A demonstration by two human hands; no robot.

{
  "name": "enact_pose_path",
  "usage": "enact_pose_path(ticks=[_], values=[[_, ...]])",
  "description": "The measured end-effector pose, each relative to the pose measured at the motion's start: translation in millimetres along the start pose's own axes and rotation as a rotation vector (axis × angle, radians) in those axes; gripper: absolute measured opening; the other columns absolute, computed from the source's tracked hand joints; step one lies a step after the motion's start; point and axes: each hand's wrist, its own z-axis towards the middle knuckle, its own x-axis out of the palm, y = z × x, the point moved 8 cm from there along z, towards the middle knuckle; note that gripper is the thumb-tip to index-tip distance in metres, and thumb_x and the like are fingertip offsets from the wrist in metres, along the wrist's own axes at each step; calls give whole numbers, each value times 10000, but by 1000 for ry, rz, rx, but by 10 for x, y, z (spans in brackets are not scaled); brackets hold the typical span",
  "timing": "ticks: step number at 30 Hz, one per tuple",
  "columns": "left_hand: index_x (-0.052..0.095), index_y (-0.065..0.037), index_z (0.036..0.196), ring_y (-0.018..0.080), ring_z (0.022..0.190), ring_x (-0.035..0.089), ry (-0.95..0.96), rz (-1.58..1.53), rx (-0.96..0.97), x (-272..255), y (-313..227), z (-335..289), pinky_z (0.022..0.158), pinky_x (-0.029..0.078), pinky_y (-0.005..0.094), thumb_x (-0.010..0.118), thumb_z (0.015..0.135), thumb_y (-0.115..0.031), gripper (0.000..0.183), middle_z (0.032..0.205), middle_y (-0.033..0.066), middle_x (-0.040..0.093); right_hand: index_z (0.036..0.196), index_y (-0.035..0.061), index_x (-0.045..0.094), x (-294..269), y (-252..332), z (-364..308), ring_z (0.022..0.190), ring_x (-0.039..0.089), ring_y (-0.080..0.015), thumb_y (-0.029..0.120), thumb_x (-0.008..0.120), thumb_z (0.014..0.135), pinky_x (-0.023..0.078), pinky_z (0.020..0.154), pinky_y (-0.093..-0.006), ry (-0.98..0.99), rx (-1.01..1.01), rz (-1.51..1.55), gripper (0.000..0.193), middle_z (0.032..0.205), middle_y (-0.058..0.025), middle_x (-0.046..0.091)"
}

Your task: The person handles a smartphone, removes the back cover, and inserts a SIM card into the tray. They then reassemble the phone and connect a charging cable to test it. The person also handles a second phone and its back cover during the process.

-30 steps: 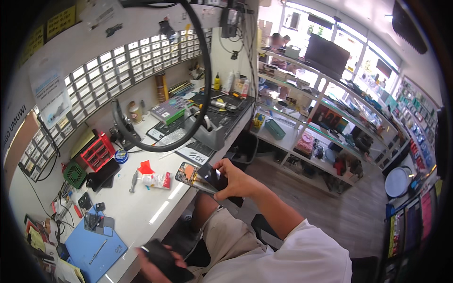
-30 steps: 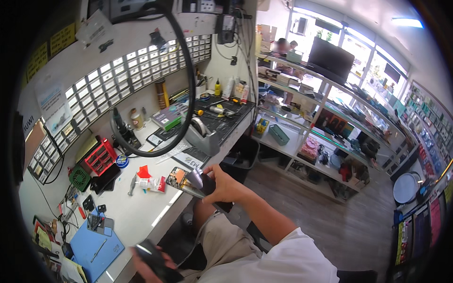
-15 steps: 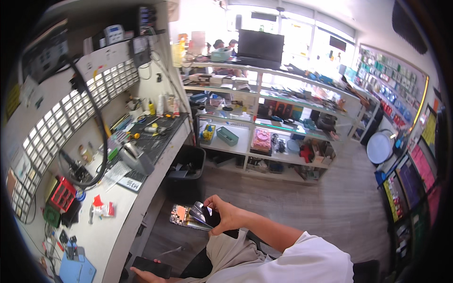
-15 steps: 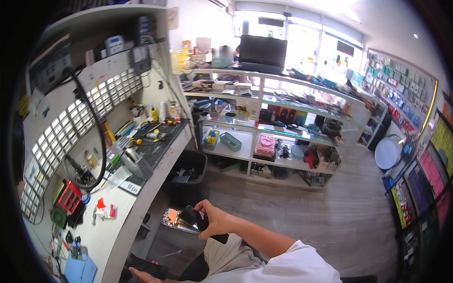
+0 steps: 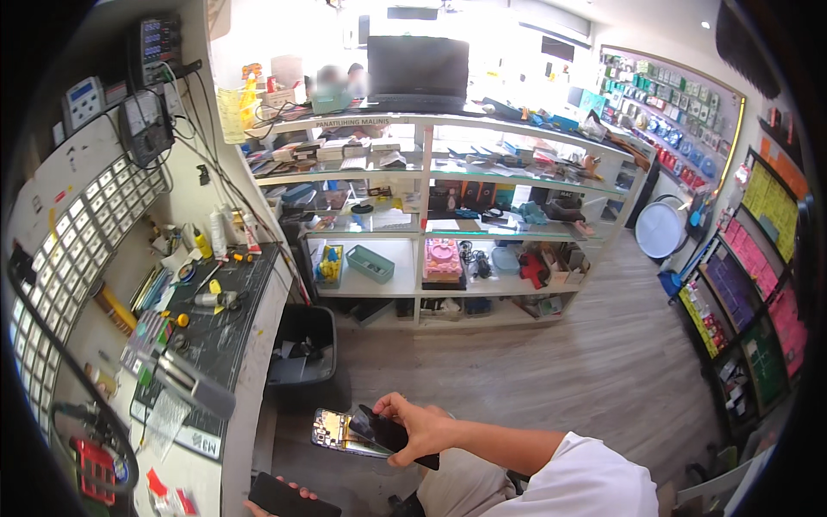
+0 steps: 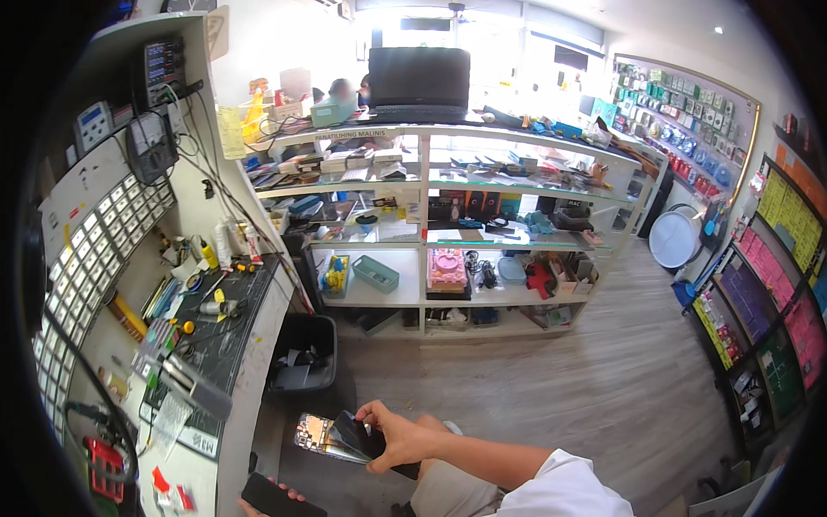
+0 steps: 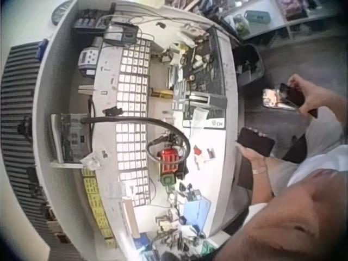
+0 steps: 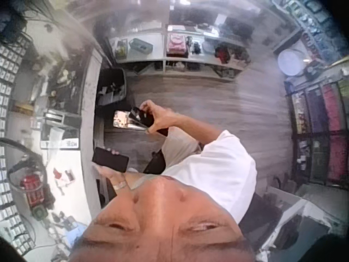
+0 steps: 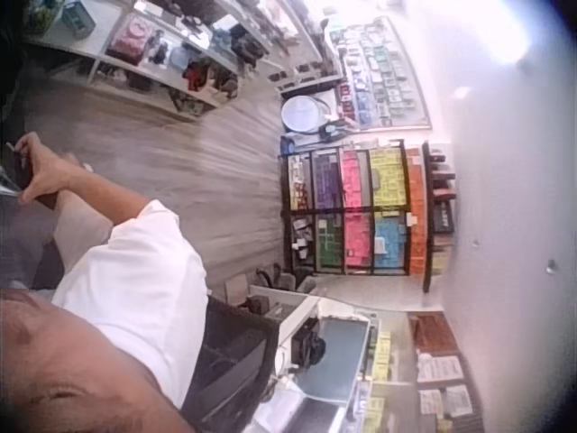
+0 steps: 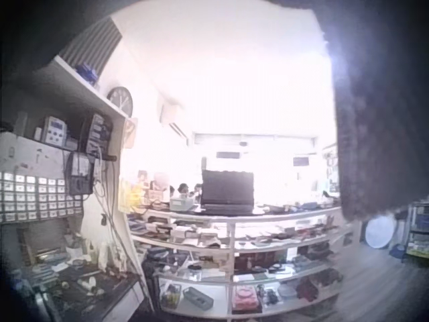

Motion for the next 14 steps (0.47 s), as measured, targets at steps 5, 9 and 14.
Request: enact_pose_path(ticks=[5,9,14], values=[[612,-38,1360,366,925,612,66,46,-71,858,-22,602,873,532,532,369,975,-879,957,1128,201,661,1482,44,335,-431,-49,556,1220,549,-239,168,941,718,469,1070,-369,-72,-62,138,983,1285,-140,526],[614,-46,1352,362,913,592,96,-19,-206,1979,-155,688,887,514,525,404,949,-909,975,1121,194,654,1489,31,331,-921,314,619,1277,547,-254,161,945,713,451,1122,-382,-172,-46,179,998,1333,-160,534],[598,-76,1367,330,940,583,278,17,-289,3736,-279,708,888,501,518,439,952,-897,933,1129,175,633,1463,17,345,-1847,896,296,1336,532,-271,207,999,668,425,1164,-393,-290,-70,178,1046,1354,-177,552]])
